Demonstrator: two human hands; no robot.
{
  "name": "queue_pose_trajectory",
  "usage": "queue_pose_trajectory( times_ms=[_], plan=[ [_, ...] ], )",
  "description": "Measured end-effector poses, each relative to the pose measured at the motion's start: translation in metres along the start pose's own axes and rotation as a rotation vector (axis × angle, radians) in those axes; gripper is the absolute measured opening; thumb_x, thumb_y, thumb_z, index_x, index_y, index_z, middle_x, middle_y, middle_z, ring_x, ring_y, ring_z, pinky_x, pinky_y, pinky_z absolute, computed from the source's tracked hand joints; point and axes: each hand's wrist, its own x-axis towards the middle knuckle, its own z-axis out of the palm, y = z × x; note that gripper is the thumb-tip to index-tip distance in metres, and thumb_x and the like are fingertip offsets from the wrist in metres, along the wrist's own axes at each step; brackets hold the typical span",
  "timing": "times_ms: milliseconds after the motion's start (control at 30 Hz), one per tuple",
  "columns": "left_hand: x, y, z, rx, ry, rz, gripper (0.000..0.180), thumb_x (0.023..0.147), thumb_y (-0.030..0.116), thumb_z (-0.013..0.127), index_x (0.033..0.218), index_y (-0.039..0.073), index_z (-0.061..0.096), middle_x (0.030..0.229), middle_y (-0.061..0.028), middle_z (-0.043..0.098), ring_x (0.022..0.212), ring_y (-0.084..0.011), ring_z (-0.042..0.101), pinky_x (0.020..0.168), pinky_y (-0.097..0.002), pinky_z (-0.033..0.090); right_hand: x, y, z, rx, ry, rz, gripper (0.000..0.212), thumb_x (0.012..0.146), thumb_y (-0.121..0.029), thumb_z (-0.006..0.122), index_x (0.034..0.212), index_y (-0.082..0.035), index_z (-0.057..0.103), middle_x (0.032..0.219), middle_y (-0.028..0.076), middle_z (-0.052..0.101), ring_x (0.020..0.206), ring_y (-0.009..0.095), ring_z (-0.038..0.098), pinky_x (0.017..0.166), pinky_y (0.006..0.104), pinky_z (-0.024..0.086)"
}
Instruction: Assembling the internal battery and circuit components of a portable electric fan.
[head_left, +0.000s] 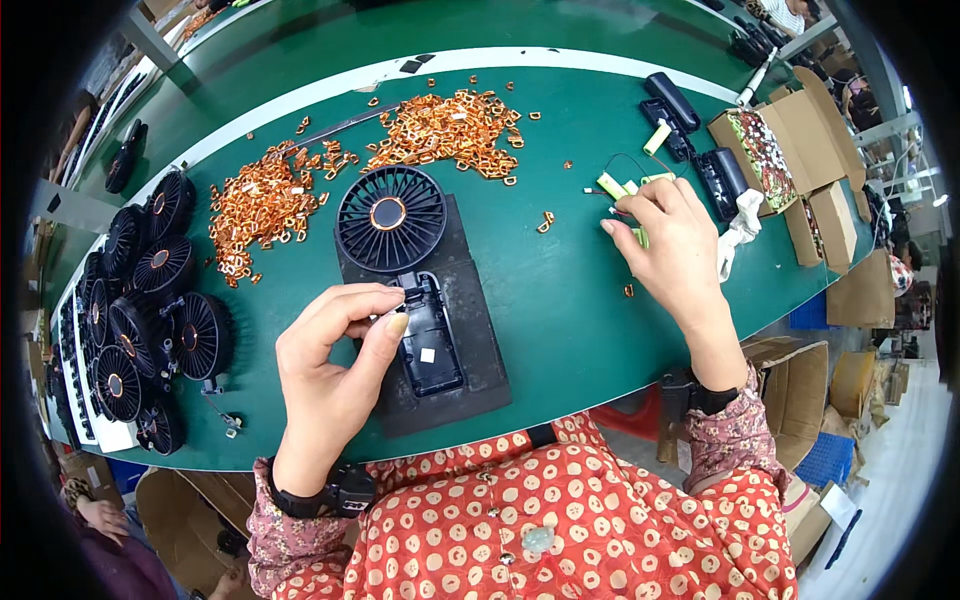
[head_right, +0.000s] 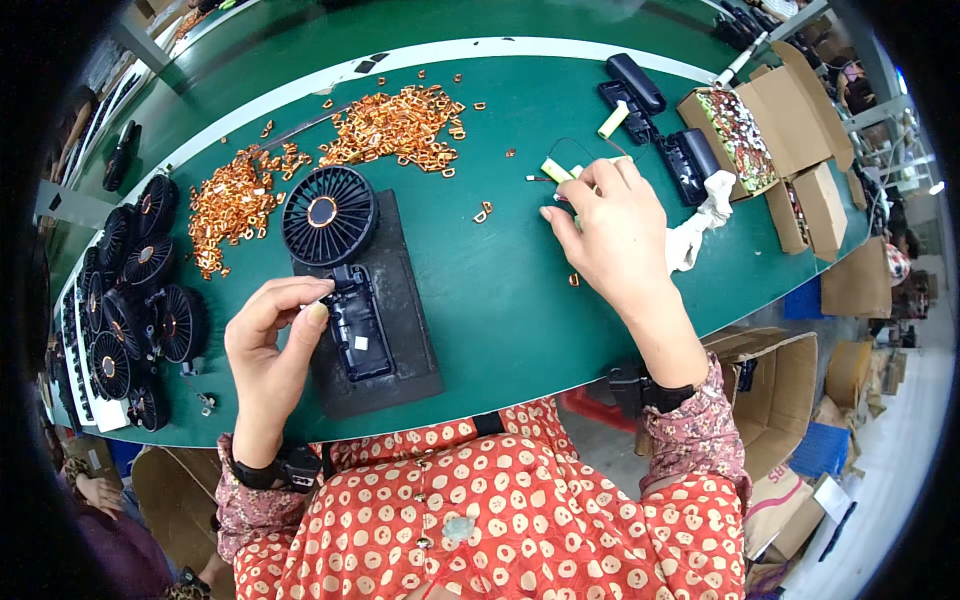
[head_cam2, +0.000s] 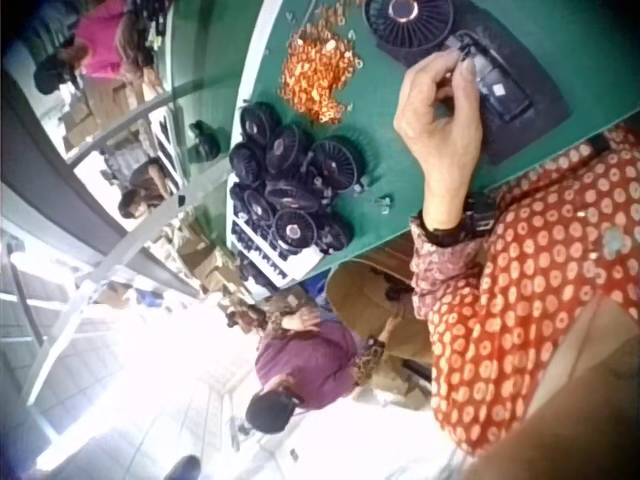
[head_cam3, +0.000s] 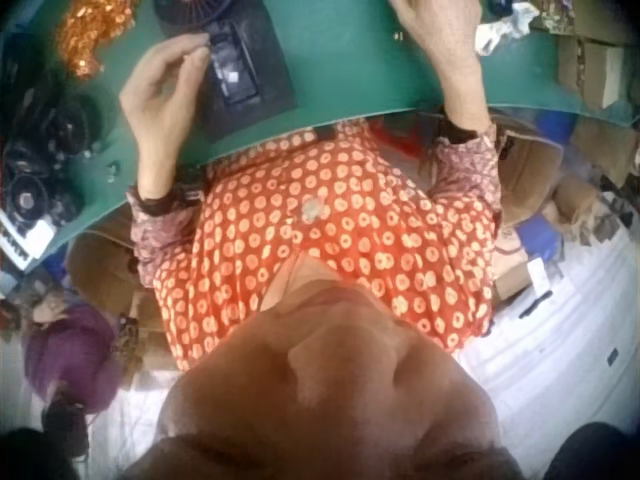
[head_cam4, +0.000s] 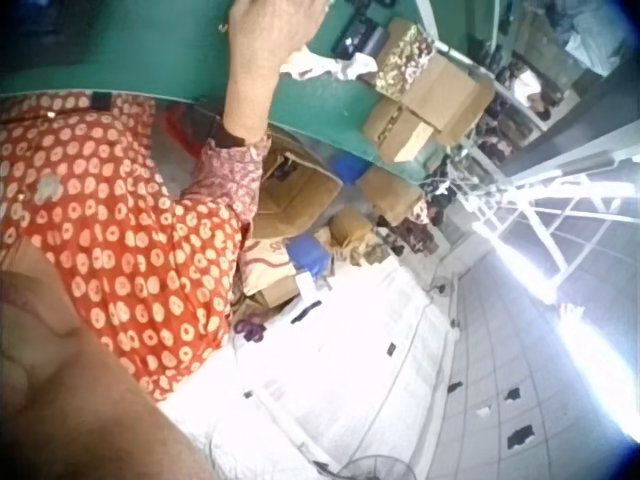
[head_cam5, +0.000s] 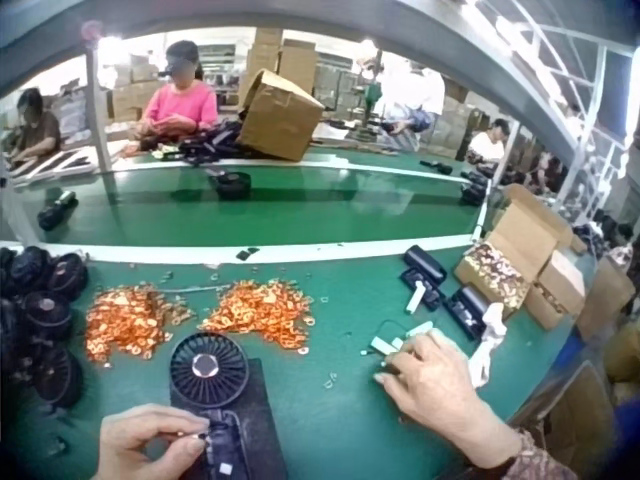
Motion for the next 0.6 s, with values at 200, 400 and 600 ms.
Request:
queue_pose_trajectory(
  times_ms=[200, 400, 600],
  plan=[
    [-0.01, -0.002, -0.004, -0.24, 0.016, -0.146, 0.019, 0.089, -0.001, 0.069, 0.108, -0.002, 0.07, 0.111, -0.0107, 0.067, 0.096, -0.0132, 0.065, 0.079, -0.0236, 0.055, 0.0, 0.013, 0.015, -0.064, -0.004, 0.0, 0.008, 0.083, -0.01, 0.071, 0.085, -0.004, 0.067, 0.084, 0.01, 0.06, 0.082, 0.029, 0.059, 0.071, 0.0372, 0.049],
    [-0.01, -0.009, -0.003, -0.424, -0.019, -0.142, 0.026, 0.092, -0.002, 0.066, 0.117, -0.001, 0.067, 0.111, -0.0083, 0.063, 0.098, -0.0122, 0.063, 0.084, -0.024, 0.055, -0.008, 0.04, -0.021, 0.773, 0.305, 0.452, 0.016, 0.102, -0.016, 0.057, 0.104, -0.002, 0.066, 0.1, 0.001, 0.067, 0.085, 0.006, 0.057, 0.074, 0.0234, 0.046],
    [-0.01, -0.007, -0.003, -0.412, -0.042, -0.146, 0.03, 0.092, -0.01, 0.061, 0.121, -0.005, 0.063, 0.114, -0.0091, 0.06, 0.1, -0.015, 0.065, 0.09, -0.0264, 0.055, 0.024, 0.018, -0.021, 1.061, 0.326, 0.382, 0.02, 0.104, -0.015, 0.051, 0.106, 0.001, 0.062, 0.089, 0.007, 0.067, 0.084, 0.013, 0.062, 0.082, 0.027, 0.048]
  ],
)
